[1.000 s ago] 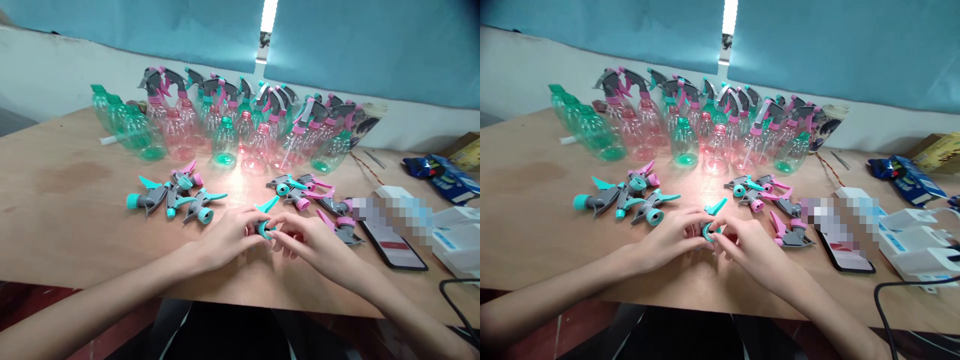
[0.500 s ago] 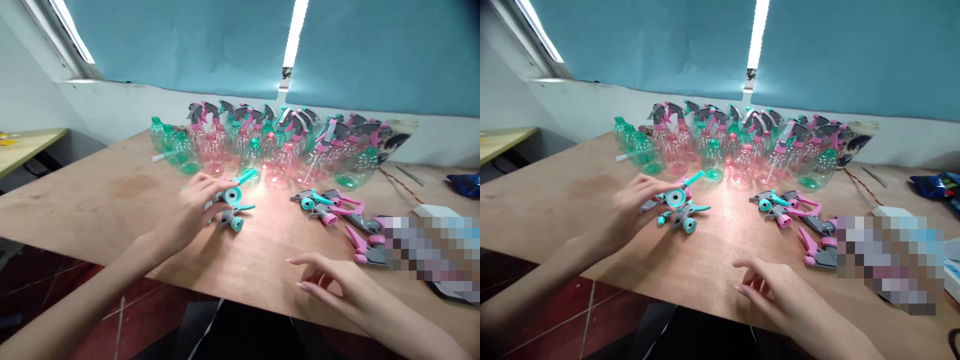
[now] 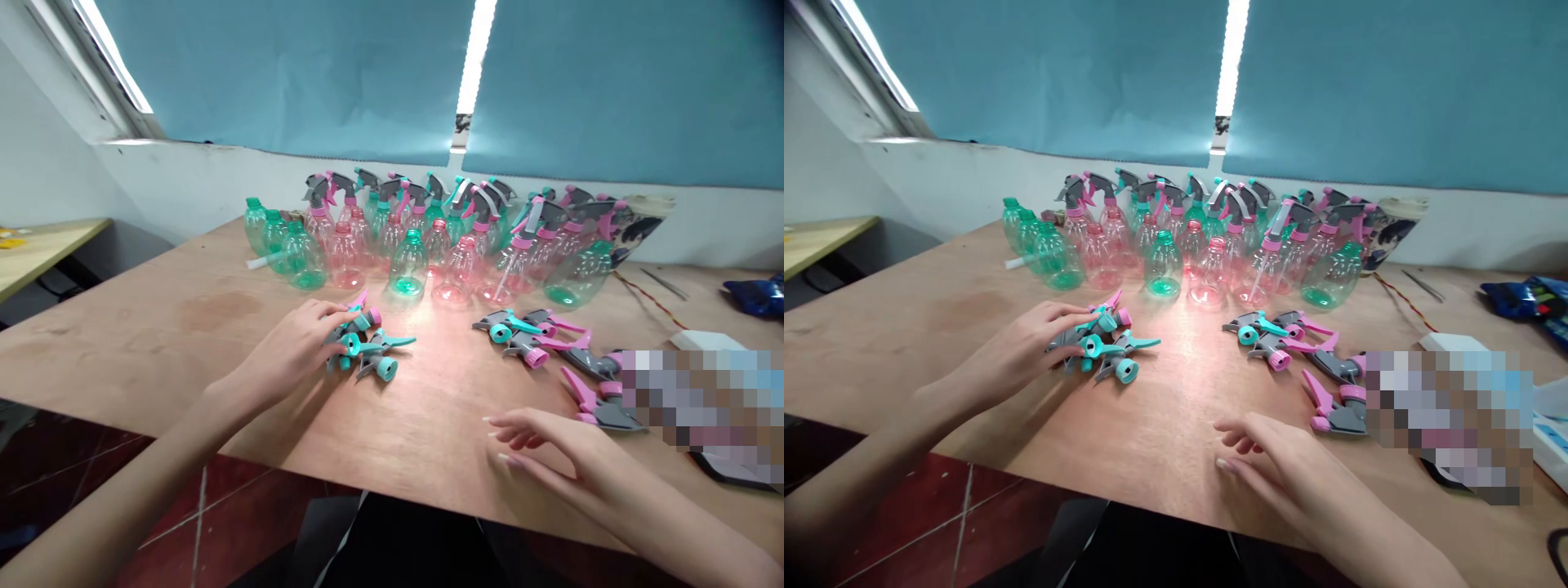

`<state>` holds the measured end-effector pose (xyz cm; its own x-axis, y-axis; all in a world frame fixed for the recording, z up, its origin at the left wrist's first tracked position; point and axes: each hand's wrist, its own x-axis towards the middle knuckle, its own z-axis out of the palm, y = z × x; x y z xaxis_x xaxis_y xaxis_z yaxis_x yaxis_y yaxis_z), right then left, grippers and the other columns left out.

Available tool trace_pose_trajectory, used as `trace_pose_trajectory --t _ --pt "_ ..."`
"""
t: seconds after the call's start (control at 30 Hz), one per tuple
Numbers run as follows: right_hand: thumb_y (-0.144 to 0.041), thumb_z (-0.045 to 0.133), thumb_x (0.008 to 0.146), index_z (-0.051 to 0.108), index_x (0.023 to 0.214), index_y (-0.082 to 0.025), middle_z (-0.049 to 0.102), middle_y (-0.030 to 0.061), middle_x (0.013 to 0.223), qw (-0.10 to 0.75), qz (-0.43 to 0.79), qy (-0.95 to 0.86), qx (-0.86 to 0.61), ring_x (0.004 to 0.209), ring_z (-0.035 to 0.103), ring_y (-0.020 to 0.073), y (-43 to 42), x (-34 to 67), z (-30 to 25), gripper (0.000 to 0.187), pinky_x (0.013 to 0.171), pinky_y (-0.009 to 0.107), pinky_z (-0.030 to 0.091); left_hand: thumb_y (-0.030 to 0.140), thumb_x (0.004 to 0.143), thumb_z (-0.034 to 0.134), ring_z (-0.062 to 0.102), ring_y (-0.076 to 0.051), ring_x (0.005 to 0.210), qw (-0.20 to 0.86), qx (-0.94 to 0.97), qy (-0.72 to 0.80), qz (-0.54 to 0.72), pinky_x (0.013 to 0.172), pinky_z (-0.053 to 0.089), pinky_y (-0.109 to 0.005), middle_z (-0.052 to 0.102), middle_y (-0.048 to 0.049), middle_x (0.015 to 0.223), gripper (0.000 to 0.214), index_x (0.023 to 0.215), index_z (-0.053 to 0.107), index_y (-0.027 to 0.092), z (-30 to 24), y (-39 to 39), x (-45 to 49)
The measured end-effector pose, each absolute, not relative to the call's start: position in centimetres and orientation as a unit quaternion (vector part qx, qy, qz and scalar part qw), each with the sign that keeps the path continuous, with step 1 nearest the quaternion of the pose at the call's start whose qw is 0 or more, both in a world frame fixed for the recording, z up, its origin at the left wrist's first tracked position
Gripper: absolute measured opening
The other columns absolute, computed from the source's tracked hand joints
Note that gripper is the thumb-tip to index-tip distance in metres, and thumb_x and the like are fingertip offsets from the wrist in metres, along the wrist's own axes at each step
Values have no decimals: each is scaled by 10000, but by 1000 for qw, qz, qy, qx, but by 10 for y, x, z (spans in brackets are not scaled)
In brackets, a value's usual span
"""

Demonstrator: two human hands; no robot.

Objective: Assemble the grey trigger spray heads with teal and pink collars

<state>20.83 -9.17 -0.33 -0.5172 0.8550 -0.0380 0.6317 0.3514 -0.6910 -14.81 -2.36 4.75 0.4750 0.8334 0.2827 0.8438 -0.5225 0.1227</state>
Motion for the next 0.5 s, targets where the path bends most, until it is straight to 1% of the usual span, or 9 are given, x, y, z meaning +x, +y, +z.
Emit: trace_pose_trajectory --t 0.17,0.3,0.43,0.5 --pt "-424 502 909 583 1159 -305 666 38 1136 158 316 -800 -485 1014 653 217 -98 225 1 288 862 348 544 291 928 487 534 -270 1101 10 -864 -470 -182 881 479 -407 594 -100 1187 312 1209 592 207 55 -23 -124" --pt "-450 462 926 582 1134 -313 645 29 1168 150 300 -787 -518 1083 612 216 -107 233 13 276 916 360 509 267 940 461 553 -246 1079 -11 -878 -438 -190 889 478 -399 616 -89 1150 265 1129 629 187 56 -15 -86" --pt "-463 444 933 558 1140 -330 638 14 1148 156 283 -772 -547 1075 602 198 -114 247 18 271 888 337 508 213 933 477 571 -223 1049 -58 -902 -394 -164 883 475 -370 629 -80 1122 242 1121 627 182 50 4 -37" --pt "-450 437 939 549 1136 -335 634 7 1124 168 272 -767 -556 1057 601 192 -115 256 18 254 877 333 505 182 939 460 568 -215 1050 -62 -918 -361 -148 890 465 -356 625 -84 1134 245 1119 627 171 42 19 -13"
